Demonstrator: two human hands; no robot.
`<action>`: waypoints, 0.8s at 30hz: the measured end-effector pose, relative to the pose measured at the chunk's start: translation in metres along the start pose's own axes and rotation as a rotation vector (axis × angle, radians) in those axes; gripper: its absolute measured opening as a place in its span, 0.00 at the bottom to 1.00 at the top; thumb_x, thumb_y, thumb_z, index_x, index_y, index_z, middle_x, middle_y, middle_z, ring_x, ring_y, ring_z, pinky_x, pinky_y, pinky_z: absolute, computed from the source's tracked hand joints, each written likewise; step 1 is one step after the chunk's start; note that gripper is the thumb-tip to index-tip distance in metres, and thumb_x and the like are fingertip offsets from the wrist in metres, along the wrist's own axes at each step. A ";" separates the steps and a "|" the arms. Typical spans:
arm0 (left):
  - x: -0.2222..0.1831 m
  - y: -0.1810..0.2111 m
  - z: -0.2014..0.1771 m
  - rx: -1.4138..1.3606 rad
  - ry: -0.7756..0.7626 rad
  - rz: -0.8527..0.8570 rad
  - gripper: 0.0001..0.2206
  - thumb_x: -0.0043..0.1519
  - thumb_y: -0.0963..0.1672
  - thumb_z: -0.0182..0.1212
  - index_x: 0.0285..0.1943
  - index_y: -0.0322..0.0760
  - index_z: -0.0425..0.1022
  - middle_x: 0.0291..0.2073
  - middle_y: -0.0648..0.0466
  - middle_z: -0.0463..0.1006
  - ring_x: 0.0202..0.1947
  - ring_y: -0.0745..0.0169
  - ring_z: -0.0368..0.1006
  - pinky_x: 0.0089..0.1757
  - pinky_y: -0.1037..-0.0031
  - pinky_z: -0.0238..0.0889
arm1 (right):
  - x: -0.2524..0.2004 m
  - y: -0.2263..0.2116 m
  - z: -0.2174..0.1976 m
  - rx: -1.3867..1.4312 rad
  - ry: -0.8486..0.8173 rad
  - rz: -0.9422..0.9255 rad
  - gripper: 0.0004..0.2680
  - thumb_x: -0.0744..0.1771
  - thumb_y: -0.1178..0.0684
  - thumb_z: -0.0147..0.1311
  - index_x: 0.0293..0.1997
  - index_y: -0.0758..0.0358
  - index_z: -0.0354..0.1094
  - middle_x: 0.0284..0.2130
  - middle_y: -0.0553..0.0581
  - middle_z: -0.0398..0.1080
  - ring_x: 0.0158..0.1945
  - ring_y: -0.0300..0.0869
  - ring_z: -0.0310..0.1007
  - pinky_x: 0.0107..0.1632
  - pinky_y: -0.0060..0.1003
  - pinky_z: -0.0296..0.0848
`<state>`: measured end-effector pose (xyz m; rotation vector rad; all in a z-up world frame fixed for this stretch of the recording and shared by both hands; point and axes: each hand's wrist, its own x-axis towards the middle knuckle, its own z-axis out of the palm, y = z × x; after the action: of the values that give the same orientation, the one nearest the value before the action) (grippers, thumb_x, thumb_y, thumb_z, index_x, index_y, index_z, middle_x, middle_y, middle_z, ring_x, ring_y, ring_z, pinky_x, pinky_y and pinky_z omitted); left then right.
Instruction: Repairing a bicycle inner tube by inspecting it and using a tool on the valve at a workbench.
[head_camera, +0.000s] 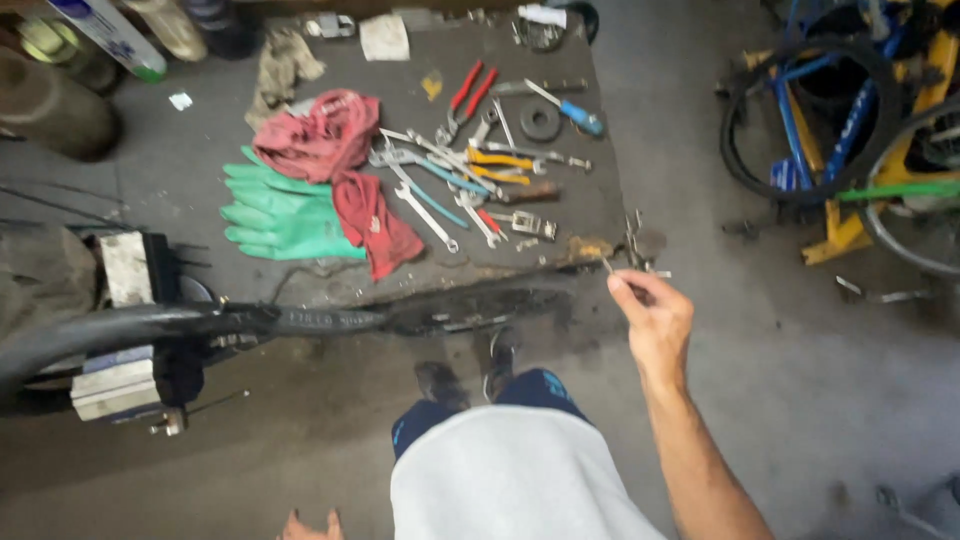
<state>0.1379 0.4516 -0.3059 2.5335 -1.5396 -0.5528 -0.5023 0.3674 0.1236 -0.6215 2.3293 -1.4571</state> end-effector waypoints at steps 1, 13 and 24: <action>-0.005 -0.008 0.000 0.016 -0.014 0.002 0.49 0.49 0.51 0.83 0.82 0.23 0.73 0.68 0.26 0.79 0.71 0.22 0.71 0.68 0.40 0.63 | -0.002 0.001 0.000 -0.011 0.003 0.018 0.04 0.70 0.53 0.71 0.44 0.61 0.84 0.41 0.48 0.84 0.44 0.32 0.78 0.55 0.27 0.76; -0.001 -0.015 -0.002 0.326 -0.050 -0.027 0.50 0.56 0.61 0.72 0.87 0.37 0.70 0.75 0.41 0.77 0.80 0.31 0.60 0.75 0.43 0.49 | -0.004 0.011 0.034 0.905 -0.014 0.418 0.05 0.71 0.58 0.66 0.50 0.65 0.81 0.35 0.56 0.79 0.32 0.37 0.75 0.39 0.29 0.76; -0.013 -0.018 -0.019 0.169 -0.106 -0.007 0.47 0.58 0.59 0.68 0.89 0.42 0.66 0.77 0.38 0.76 0.84 0.28 0.54 0.75 0.45 0.47 | -0.020 -0.009 0.062 0.905 -0.147 0.341 0.03 0.71 0.57 0.66 0.48 0.61 0.80 0.37 0.57 0.79 0.33 0.37 0.74 0.31 0.28 0.65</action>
<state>0.1544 0.4697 -0.2898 2.6741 -1.6812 -0.5894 -0.4535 0.3268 0.1064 -0.0627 1.3362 -1.9509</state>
